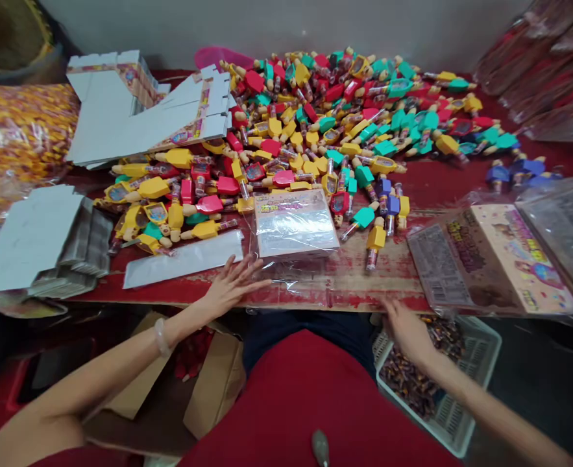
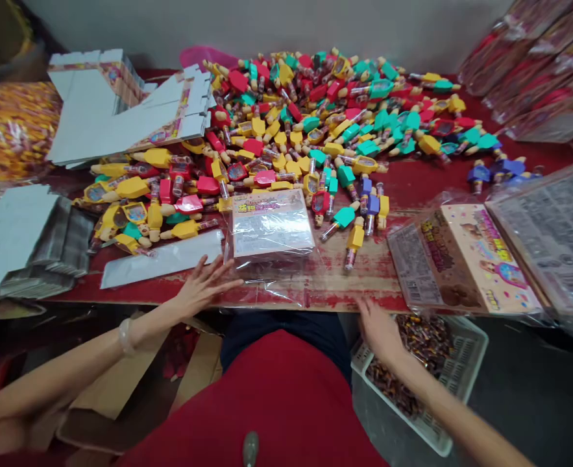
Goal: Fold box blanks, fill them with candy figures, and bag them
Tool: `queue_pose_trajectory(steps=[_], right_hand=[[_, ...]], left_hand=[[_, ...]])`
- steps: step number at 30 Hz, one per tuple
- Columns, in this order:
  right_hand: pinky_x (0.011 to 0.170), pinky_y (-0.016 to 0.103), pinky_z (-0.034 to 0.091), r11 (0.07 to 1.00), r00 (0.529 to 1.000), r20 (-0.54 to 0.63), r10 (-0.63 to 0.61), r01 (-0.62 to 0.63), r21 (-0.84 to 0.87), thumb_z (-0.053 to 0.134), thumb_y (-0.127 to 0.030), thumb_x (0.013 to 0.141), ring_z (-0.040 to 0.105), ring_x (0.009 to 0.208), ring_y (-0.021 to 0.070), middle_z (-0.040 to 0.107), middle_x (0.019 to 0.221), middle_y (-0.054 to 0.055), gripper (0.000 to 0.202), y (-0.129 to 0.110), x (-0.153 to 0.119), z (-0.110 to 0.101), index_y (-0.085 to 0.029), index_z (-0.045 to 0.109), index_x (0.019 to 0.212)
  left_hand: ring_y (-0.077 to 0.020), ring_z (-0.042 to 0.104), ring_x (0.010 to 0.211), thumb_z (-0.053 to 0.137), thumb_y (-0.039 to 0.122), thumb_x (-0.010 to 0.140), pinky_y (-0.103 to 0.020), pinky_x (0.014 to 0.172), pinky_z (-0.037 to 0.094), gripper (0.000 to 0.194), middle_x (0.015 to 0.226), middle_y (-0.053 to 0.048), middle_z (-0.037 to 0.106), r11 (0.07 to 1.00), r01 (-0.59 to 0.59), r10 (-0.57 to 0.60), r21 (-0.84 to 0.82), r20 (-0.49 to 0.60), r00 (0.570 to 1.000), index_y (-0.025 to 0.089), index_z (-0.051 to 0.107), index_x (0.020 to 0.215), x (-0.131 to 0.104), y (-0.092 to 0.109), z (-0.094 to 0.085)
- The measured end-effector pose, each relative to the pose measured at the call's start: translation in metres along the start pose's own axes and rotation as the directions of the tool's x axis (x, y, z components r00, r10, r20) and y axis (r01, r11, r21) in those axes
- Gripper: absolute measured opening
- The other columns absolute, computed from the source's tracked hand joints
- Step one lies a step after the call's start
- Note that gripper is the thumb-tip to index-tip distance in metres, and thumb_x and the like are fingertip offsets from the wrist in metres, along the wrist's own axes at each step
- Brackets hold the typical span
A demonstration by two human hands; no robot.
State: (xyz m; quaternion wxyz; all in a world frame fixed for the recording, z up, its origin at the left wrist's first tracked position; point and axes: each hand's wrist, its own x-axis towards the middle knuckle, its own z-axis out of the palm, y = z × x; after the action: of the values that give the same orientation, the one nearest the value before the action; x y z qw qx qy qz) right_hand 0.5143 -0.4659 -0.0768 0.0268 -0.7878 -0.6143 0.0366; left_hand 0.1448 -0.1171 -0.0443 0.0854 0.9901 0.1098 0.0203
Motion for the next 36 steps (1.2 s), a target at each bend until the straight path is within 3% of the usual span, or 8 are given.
queue_pose_trajectory(steps=[3,7,9,13,18,24,31,36], right_hand=[[0.122,0.059,0.031,0.974,0.974,0.006,-0.224,0.224,-0.035,0.044,0.0,0.09,0.043,0.147,0.0313,0.049,0.156,0.016,0.063,0.011,0.08,-0.015,-0.021,0.052,0.149],[0.128,0.064,0.015,0.694,0.695,0.041,-0.718,0.709,0.127,0.045,0.0,0.088,0.047,0.145,0.0254,0.058,0.15,0.008,0.062,0.006,0.15,-0.013,-0.025,0.057,0.144],[0.127,0.063,0.019,0.622,0.636,-0.07,-0.768,0.768,0.153,0.047,-0.006,0.092,0.059,0.133,0.0254,0.069,0.135,0.011,0.049,0.001,0.156,-0.003,-0.02,0.063,0.136],[0.125,0.058,0.029,0.728,0.74,-0.337,-0.582,0.659,0.188,0.046,-0.009,0.099,0.073,0.104,0.0184,0.078,0.115,0.006,0.041,-0.008,0.124,0.006,-0.023,0.061,0.134],[0.098,0.047,0.053,0.744,0.799,-0.517,-0.307,0.54,0.393,0.049,-0.02,0.104,0.071,0.069,0.0162,0.08,0.091,0.001,0.023,-0.034,0.077,-0.004,-0.026,0.066,0.12],[0.068,0.036,0.053,0.605,0.896,-0.375,0.238,0.165,0.779,0.046,-0.043,0.106,0.064,0.064,0.0193,0.069,0.065,0.0,0.031,-0.063,0.057,-0.012,-0.025,0.066,0.09],[0.053,0.029,0.047,0.114,0.742,0.131,0.658,-0.27,0.956,0.077,-0.062,0.077,0.055,0.049,0.0155,0.061,0.053,0.0,0.045,-0.075,0.068,-0.008,-0.017,0.073,0.073],[0.054,0.028,0.044,-0.157,0.647,0.352,0.676,-0.341,0.927,0.091,-0.063,0.05,0.057,0.058,0.0162,0.067,0.064,0.004,0.052,-0.072,0.081,0.018,-0.017,0.074,0.066]], left_hand=[[-0.0258,0.034,0.154,0.059,0.003,0.087,-0.055,0.129,0.005,0.074,0.161,-0.005,0.047,0.979,-0.193,0.2,-0.06,0.155,0.968,0.038,0.049,0.152,0.018,-0.006,0.005],[-0.0249,0.059,0.132,0.061,0.014,0.095,-0.054,0.126,0.018,0.041,0.125,-0.01,0.074,0.979,-0.191,0.196,-0.068,0.087,0.977,0.025,0.065,0.134,0.025,-0.009,0.02],[-0.0237,0.066,0.122,0.058,0.016,0.098,-0.053,0.124,0.023,0.03,0.117,-0.01,0.077,0.981,-0.185,0.183,-0.054,-0.045,0.982,0.023,0.069,0.125,0.017,-0.006,0.025],[-0.0182,0.074,0.101,0.054,0.017,0.101,-0.045,0.114,0.036,0.021,0.107,-0.006,0.08,0.972,-0.211,0.162,-0.103,-0.355,0.921,0.02,0.068,0.116,-0.006,0.009,0.023],[-0.0159,0.073,0.076,0.043,0.022,0.106,-0.04,0.091,0.046,0.024,0.087,-0.004,0.079,0.941,-0.158,-0.015,-0.3,-0.502,0.865,0.02,0.066,0.104,-0.018,0.034,0.015],[-0.0178,0.065,0.062,0.034,0.035,0.109,-0.041,0.078,0.048,0.046,0.068,-0.003,0.073,0.864,0.011,-0.342,-0.503,-0.572,0.746,0.021,0.066,0.079,-0.019,0.066,0.026],[-0.0186,0.059,0.059,0.042,0.055,0.103,-0.031,0.063,0.047,0.059,0.055,-0.005,0.063,0.415,0.363,-0.825,-0.834,-0.178,0.536,0.023,0.061,0.058,-0.008,0.082,0.035],[-0.013,0.047,0.048,0.066,0.06,0.087,-0.026,0.054,0.041,0.05,0.048,0.002,0.052,-0.033,0.266,-0.925,-0.964,0.13,0.357,0.021,0.055,0.057,0.011,0.083,0.044]])
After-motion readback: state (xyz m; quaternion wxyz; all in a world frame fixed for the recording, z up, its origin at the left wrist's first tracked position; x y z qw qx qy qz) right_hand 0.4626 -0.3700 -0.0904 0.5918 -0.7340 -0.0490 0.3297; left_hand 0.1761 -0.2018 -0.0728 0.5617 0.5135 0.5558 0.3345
